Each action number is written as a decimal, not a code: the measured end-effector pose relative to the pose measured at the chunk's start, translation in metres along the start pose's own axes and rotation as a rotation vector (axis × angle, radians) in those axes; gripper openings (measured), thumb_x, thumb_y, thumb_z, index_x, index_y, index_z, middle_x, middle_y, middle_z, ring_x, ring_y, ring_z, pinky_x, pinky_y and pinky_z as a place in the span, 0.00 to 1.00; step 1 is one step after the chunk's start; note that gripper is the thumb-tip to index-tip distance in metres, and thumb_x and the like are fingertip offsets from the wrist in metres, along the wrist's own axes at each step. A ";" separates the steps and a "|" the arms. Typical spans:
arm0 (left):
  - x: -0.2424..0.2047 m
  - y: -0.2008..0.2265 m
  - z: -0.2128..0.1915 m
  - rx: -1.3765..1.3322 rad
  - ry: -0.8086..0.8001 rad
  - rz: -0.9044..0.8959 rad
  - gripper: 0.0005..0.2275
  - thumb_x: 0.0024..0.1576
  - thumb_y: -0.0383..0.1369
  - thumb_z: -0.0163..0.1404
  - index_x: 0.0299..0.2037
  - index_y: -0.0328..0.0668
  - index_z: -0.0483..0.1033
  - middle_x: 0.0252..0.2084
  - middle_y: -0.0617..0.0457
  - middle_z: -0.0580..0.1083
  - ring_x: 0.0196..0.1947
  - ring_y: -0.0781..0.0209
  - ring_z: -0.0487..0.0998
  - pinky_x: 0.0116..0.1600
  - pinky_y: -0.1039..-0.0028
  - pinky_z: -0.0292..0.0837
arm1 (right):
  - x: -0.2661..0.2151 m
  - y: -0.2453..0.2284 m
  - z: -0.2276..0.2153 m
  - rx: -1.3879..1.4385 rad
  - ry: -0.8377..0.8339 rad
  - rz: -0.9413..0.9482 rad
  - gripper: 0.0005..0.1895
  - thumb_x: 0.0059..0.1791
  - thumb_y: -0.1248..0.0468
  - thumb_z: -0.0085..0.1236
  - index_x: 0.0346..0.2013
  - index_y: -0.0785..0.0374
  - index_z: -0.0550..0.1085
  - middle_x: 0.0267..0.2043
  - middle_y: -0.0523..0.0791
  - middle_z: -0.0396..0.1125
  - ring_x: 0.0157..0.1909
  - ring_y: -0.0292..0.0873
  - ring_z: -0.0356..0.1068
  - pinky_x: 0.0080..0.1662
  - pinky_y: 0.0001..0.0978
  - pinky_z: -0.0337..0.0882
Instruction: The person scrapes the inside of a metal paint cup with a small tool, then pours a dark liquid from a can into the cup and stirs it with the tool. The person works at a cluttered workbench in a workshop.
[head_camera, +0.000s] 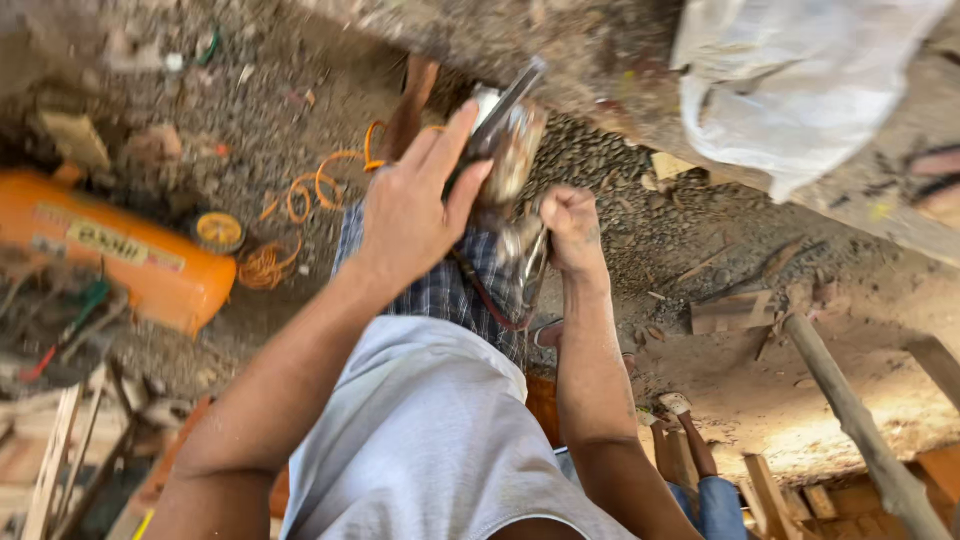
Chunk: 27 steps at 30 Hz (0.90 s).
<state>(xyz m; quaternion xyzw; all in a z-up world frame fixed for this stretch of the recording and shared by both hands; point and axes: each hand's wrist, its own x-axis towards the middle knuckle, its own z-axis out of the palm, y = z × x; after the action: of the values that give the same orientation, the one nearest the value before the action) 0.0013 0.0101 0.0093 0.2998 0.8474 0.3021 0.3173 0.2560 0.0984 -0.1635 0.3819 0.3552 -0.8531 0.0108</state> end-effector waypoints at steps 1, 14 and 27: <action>0.019 -0.004 0.002 0.070 0.008 0.108 0.19 0.69 0.38 0.51 0.68 0.42 0.67 0.44 0.44 0.75 0.39 0.42 0.78 0.41 0.57 0.75 | -0.009 0.001 -0.005 0.033 0.057 0.007 0.24 0.47 0.46 0.71 0.24 0.62 0.74 0.24 0.42 0.71 0.25 0.37 0.67 0.37 0.31 0.70; 0.075 0.046 0.037 -0.142 0.006 0.383 0.21 0.65 0.40 0.51 0.65 0.40 0.70 0.59 0.38 0.72 0.59 0.40 0.71 0.62 0.51 0.66 | -0.061 -0.024 -0.032 -0.011 0.348 -0.133 0.28 0.38 0.41 0.73 0.22 0.62 0.72 0.25 0.36 0.62 0.29 0.31 0.59 0.33 0.27 0.62; -0.026 0.161 -0.148 -0.176 -0.115 0.957 0.06 0.60 0.27 0.58 0.45 0.37 0.81 0.46 0.48 0.80 0.41 0.51 0.84 0.45 0.67 0.81 | -0.155 -0.190 0.077 -0.374 0.124 -0.607 0.33 0.38 0.39 0.77 0.25 0.65 0.73 0.26 0.37 0.63 0.29 0.31 0.58 0.32 0.27 0.58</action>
<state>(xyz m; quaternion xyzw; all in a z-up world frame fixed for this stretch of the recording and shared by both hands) -0.0378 0.0467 0.2229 0.6441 0.5667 0.4675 0.2134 0.2615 0.1536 0.0872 0.3015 0.6023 -0.7130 -0.1946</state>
